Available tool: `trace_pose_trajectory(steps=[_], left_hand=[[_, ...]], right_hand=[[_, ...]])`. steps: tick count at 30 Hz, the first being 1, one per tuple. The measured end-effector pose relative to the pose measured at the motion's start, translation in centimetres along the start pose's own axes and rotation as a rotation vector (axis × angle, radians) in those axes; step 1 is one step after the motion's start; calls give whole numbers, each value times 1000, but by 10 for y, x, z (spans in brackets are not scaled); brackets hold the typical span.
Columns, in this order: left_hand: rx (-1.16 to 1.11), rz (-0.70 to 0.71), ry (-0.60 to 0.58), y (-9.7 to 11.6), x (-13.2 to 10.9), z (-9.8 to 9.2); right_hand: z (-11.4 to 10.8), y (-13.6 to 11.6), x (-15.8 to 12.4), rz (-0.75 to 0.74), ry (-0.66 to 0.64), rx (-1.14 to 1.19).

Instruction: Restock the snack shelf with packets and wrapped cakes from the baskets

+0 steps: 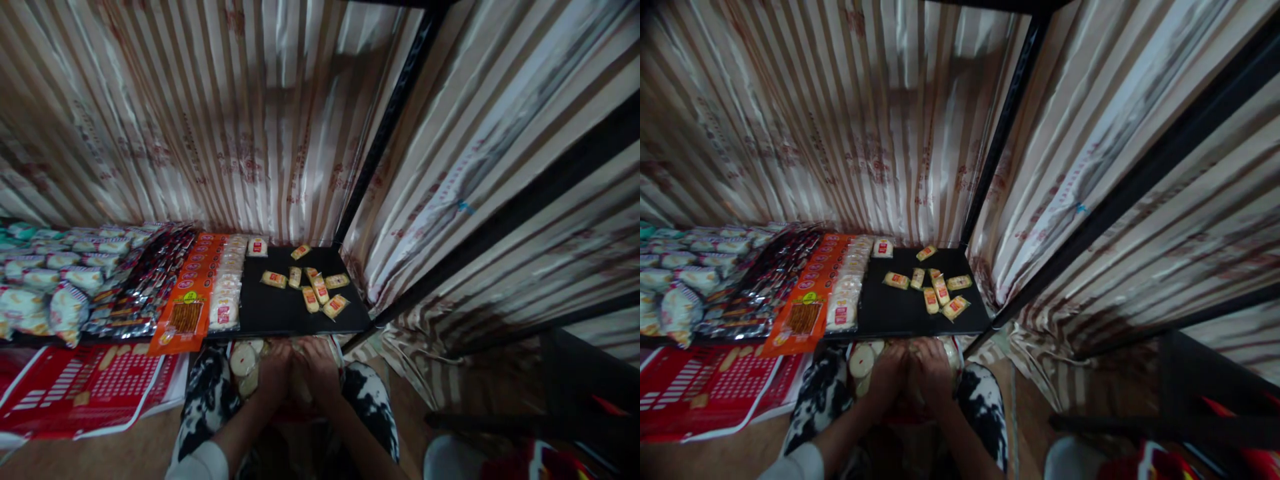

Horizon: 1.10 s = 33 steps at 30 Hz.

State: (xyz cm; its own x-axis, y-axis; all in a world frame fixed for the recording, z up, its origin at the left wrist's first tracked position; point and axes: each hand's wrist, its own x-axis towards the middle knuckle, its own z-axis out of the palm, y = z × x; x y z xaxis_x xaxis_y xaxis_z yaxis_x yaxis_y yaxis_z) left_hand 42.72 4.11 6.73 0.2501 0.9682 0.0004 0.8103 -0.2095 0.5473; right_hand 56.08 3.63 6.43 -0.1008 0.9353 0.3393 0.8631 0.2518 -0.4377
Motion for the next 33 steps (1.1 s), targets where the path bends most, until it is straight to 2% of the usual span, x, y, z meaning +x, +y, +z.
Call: trace_pose_trajectory(steps=[6, 11, 14, 16, 20, 23, 28, 33], left_hand=[[-243, -56, 179, 2, -1, -43], [-460, -92, 216, 0, 12, -71], [-562, -129, 229, -6, 19, -78], [-597, -148, 242, -9, 24, -81], [-629, -194, 261, -13, 37, -88], [-627, -169, 256, -15, 50, -95], [-533, -159, 269, -23, 78, -111], [-417, -266, 295, -30, 106, -122]], right_hand=[[-20, -8, 14, 187, 79, 240], [-22, -16, 27, 411, -106, 666], [-18, -20, 31, 431, -153, 931], [-18, -24, 34, 434, -167, 1010], [-20, -32, 46, 440, -151, 1070], [-20, -35, 62, 393, -168, 1089], [-10, -33, 99, 341, -215, 1039], [7, -29, 142, 381, -170, 931]])
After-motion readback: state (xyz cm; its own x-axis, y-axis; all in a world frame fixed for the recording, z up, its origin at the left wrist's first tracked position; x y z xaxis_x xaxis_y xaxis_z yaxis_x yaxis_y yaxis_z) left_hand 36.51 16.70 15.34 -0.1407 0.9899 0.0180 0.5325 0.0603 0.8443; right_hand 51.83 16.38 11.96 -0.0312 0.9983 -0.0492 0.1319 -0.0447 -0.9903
